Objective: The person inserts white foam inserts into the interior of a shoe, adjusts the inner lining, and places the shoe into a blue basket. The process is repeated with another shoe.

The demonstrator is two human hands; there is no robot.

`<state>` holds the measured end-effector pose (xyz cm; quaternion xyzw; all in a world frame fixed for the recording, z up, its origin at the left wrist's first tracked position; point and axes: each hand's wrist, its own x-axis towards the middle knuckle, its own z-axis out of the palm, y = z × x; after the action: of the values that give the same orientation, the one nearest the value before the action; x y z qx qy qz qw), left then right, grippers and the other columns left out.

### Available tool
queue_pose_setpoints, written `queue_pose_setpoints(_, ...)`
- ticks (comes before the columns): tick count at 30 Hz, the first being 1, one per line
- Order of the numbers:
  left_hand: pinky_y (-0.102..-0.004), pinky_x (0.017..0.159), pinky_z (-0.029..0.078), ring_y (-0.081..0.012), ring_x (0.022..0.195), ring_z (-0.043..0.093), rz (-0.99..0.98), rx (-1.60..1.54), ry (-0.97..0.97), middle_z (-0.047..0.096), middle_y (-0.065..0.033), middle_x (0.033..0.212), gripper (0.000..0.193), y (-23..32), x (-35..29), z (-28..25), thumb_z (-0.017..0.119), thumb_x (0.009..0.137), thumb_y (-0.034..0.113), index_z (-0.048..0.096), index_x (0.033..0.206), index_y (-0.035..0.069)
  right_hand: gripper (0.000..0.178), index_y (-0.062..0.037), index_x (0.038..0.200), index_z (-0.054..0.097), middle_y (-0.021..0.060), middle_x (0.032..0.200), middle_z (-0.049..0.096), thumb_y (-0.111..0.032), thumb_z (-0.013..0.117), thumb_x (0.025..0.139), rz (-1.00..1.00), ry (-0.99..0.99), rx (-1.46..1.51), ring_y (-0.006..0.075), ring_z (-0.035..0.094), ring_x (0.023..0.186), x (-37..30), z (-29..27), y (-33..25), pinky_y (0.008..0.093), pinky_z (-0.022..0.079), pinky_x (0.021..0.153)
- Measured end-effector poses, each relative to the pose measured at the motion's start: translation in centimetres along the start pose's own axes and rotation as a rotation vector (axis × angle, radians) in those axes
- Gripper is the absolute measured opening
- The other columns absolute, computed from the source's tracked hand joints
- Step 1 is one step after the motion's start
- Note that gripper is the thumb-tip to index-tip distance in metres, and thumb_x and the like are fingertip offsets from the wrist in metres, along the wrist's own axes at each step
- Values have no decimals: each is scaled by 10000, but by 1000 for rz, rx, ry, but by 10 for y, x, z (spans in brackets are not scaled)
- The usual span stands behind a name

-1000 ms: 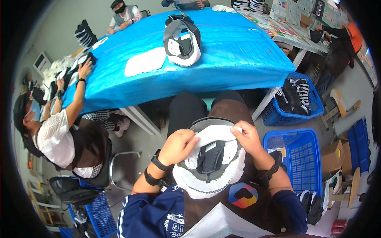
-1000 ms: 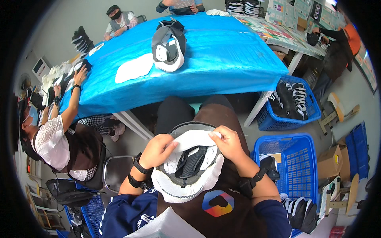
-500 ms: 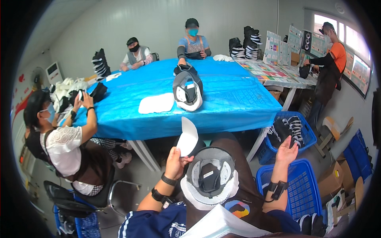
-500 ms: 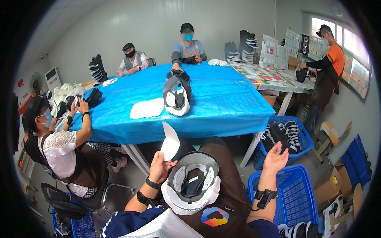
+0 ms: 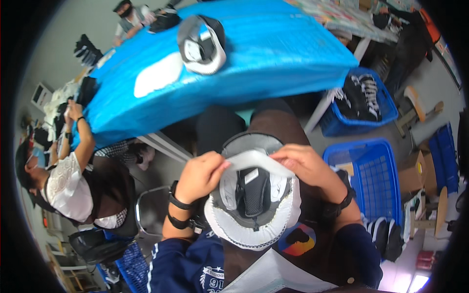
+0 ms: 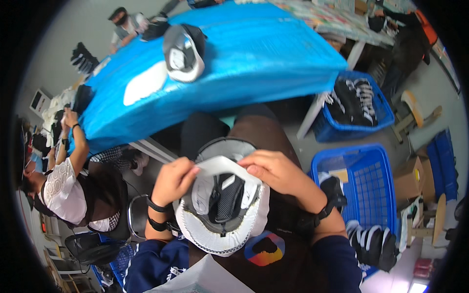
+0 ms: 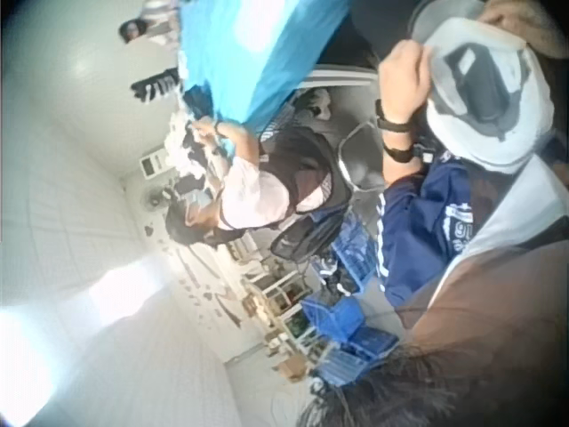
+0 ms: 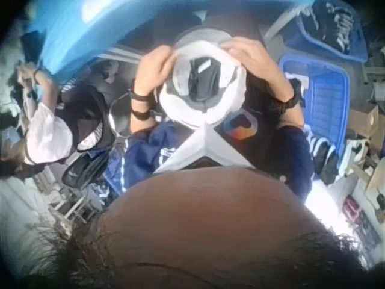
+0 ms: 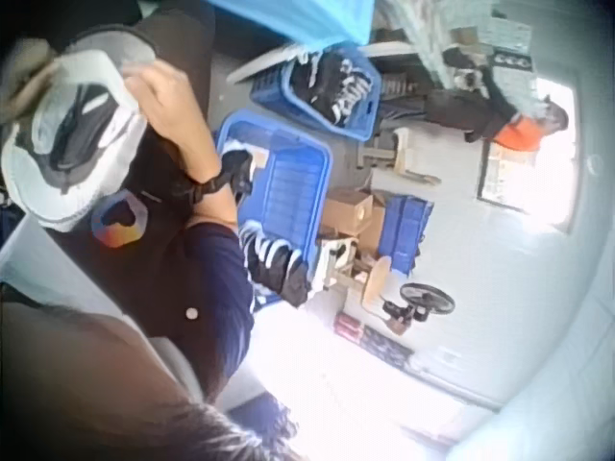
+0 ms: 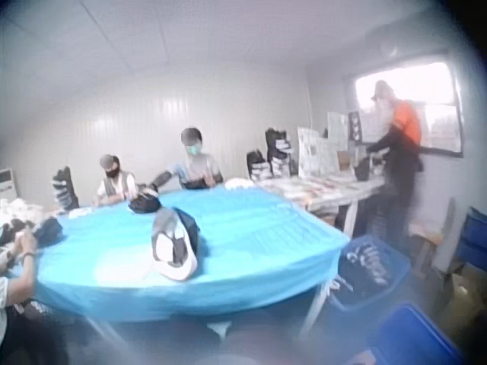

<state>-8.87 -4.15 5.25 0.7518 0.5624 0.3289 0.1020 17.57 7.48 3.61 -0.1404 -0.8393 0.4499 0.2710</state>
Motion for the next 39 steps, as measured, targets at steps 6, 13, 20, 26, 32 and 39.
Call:
queue_pose_setpoints(6,-326,502,455,-230,557,627,-202,-69,189,530,-128,693,122,6,-2,10,561,889,39,498,794,-6,161,27,850,607,170,745,566,-134,609,846,63,76,-266,325,560,681,7,1,-14,376,435,585)
queue_pose_setpoints(13,-352,507,429,-310,584,578,-66,190,-28,510,-137,690,100,0,2,0,610,843,56,535,806,1,202,26,762,562,169,679,527,-148,604,854,68,94,-412,341,530,606,20,5,-4,387,416,538)
queue_pose_setpoints(20,-433,574,433,-386,678,549,-62,143,-107,531,-170,738,101,4,6,-5,593,818,65,521,850,3,139,7,856,543,124,626,569,-125,575,886,251,124,-401,298,588,569,20,12,-5,348,453,533)
queue_pose_setpoints(26,-417,548,442,-342,635,564,-19,204,-188,510,-125,689,100,6,9,-5,589,798,91,549,731,28,184,-17,686,602,134,682,570,-140,629,820,112,-6,-532,318,569,661,13,9,-6,394,452,567)
queue_pose_setpoints(32,-400,537,463,-319,602,576,106,306,-276,541,-106,674,122,-2,24,-1,587,780,101,549,684,34,191,-13,652,591,134,646,540,-140,634,788,66,-97,-643,323,556,622,19,13,1,403,447,549)
queue_pose_setpoints(39,-397,522,467,-310,584,581,159,389,-290,552,-112,646,116,-14,32,14,574,758,99,526,671,39,161,-30,640,571,128,636,538,-135,606,758,69,-101,-624,324,571,610,18,15,9,409,476,569)
